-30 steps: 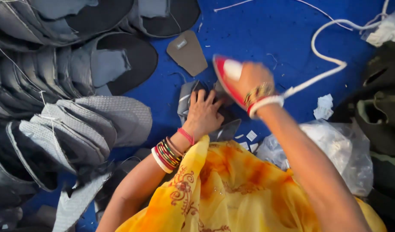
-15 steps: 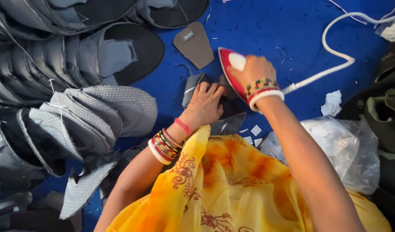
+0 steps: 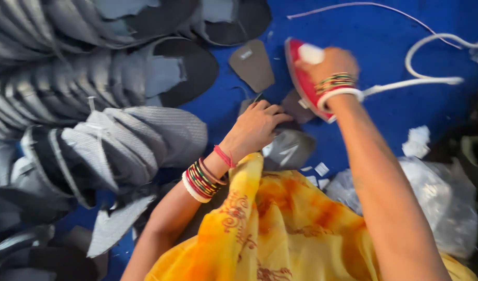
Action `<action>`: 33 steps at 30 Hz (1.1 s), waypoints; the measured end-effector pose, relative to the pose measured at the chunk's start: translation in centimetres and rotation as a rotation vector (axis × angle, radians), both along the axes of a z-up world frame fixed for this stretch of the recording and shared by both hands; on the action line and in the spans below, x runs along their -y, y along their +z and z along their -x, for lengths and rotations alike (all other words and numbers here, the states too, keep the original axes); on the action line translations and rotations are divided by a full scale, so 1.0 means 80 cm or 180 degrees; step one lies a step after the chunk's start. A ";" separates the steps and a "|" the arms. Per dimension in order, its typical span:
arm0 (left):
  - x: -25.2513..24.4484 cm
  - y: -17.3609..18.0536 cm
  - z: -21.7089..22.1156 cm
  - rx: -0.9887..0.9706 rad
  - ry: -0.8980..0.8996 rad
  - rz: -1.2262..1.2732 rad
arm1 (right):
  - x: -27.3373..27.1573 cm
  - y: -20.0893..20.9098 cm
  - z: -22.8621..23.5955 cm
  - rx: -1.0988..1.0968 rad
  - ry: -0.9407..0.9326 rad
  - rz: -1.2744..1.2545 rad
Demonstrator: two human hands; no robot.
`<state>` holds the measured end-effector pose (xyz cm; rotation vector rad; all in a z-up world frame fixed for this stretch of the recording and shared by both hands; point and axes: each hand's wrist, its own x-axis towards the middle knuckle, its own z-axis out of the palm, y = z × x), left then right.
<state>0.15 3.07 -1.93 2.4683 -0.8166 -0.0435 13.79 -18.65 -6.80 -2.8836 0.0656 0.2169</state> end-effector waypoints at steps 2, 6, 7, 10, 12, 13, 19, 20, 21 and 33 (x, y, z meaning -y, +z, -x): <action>-0.025 0.054 -0.005 -0.0143 0.0264 0.0166 | 0.021 0.004 -0.013 0.0859 -0.0028 -0.0658; -0.169 0.096 0.010 0.0959 0.0960 0.1386 | 0.093 -0.033 0.001 0.1256 -0.0126 -0.2528; -0.229 0.042 0.023 0.1835 0.1817 0.2671 | 0.101 -0.048 0.012 0.1429 -0.0130 -0.3222; -0.249 0.040 0.057 0.2318 0.2676 0.3075 | 0.129 -0.095 0.056 0.1759 -0.0348 -0.3927; -0.201 0.098 0.054 0.1499 0.2559 0.1301 | 0.139 -0.121 0.084 0.1927 -0.0580 -0.3920; -0.167 0.126 0.054 0.1073 0.2420 0.0431 | 0.138 -0.129 0.096 0.1832 -0.0677 -0.3943; -0.093 0.029 0.067 -0.0152 0.2695 -0.1736 | 0.123 -0.113 0.116 0.1872 -0.0616 -0.3798; -0.101 0.003 0.072 0.0390 0.2885 -0.1934 | 0.115 -0.097 0.117 0.1726 -0.0714 -0.3736; -0.102 0.034 0.071 0.0382 0.2872 -0.1917 | 0.114 -0.090 0.119 0.1732 -0.0721 -0.3715; -0.135 0.233 0.101 -0.0492 0.2446 0.1899 | 0.091 -0.081 0.204 0.2321 -0.1405 -0.3375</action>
